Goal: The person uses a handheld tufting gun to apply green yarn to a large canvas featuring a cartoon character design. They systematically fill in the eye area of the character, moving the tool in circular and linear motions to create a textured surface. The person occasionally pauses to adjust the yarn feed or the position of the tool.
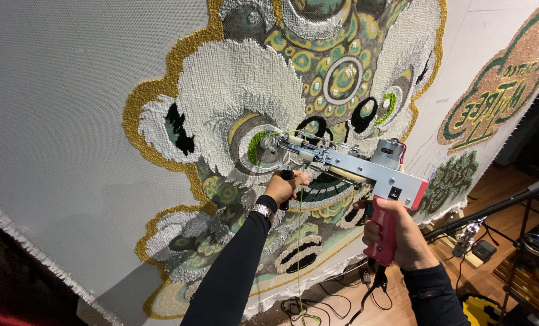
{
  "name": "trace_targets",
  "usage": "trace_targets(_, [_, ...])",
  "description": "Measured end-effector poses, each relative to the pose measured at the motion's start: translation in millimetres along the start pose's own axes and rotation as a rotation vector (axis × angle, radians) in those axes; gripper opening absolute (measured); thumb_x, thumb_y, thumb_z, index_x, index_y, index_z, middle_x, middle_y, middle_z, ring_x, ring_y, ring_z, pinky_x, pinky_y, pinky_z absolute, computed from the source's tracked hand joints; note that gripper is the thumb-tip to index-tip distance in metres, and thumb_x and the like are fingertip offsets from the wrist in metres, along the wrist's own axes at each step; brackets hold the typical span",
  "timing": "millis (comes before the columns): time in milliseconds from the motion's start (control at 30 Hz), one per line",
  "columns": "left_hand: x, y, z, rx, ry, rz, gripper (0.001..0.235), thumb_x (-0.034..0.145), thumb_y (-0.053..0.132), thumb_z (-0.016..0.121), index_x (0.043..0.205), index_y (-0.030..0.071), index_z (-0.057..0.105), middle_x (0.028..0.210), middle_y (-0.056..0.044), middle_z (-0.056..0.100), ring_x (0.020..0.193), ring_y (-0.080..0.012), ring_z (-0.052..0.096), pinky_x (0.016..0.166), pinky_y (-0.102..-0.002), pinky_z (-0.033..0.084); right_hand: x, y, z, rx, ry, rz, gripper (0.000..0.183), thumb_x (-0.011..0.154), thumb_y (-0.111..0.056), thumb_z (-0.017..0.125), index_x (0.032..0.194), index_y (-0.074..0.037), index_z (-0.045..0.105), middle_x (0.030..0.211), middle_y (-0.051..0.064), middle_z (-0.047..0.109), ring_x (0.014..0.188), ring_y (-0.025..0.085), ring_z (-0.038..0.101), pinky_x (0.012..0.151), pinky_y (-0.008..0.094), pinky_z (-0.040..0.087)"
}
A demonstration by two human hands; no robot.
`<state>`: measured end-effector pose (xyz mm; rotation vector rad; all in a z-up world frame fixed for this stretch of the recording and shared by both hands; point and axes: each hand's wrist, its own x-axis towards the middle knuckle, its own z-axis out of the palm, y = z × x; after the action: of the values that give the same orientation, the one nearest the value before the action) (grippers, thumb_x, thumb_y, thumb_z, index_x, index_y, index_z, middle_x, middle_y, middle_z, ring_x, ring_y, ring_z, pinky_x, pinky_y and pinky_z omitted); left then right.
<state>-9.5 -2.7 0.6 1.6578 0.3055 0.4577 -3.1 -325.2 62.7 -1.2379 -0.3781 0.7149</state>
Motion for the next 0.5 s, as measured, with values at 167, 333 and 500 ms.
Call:
trace_targets(167, [-3.5, 7.8, -1.2, 0.028, 0.002, 0.022, 0.048, 0.088, 0.038, 0.077, 0.121, 0.003, 0.075, 0.093, -0.004, 0.081, 0.048, -0.0064, 0.054, 0.047, -0.024, 0.047, 1.4, 0.7, 3.1, 0.026, -0.076, -0.04, 0.058, 0.087, -0.049, 0.056, 0.117, -0.001, 0.066, 0.052, -0.001, 0.04, 0.047, 0.016, 0.043, 0.05, 0.034, 0.039])
trace_targets(333, [-4.6, 9.4, -0.4, 0.023, 0.022, 0.023, 0.051, 0.087, 0.039, 0.077, 0.124, 0.003, 0.073, 0.093, -0.005, 0.081, 0.047, -0.0063, 0.054, 0.046, -0.024, 0.047, 3.5, -2.3, 4.3, 0.024, -0.089, -0.036, 0.058, 0.087, -0.048, 0.056, 0.118, -0.001, 0.068, 0.052, -0.002, 0.039, 0.047, 0.015, 0.041, 0.049, 0.033, 0.037])
trace_targets(500, [-1.7, 7.4, -3.4, -0.006, 0.035, 0.016, 0.049, 0.087, 0.037, 0.077, 0.125, 0.005, 0.073, 0.093, -0.005, 0.081, 0.044, -0.0066, 0.051, 0.044, -0.025, 0.045, 5.2, -6.0, 8.3, 0.042, -0.104, -0.015, 0.054, 0.09, -0.047, 0.054, 0.116, -0.001, 0.068, 0.053, -0.001, 0.039, 0.048, 0.014, 0.041, 0.05, 0.032, 0.037])
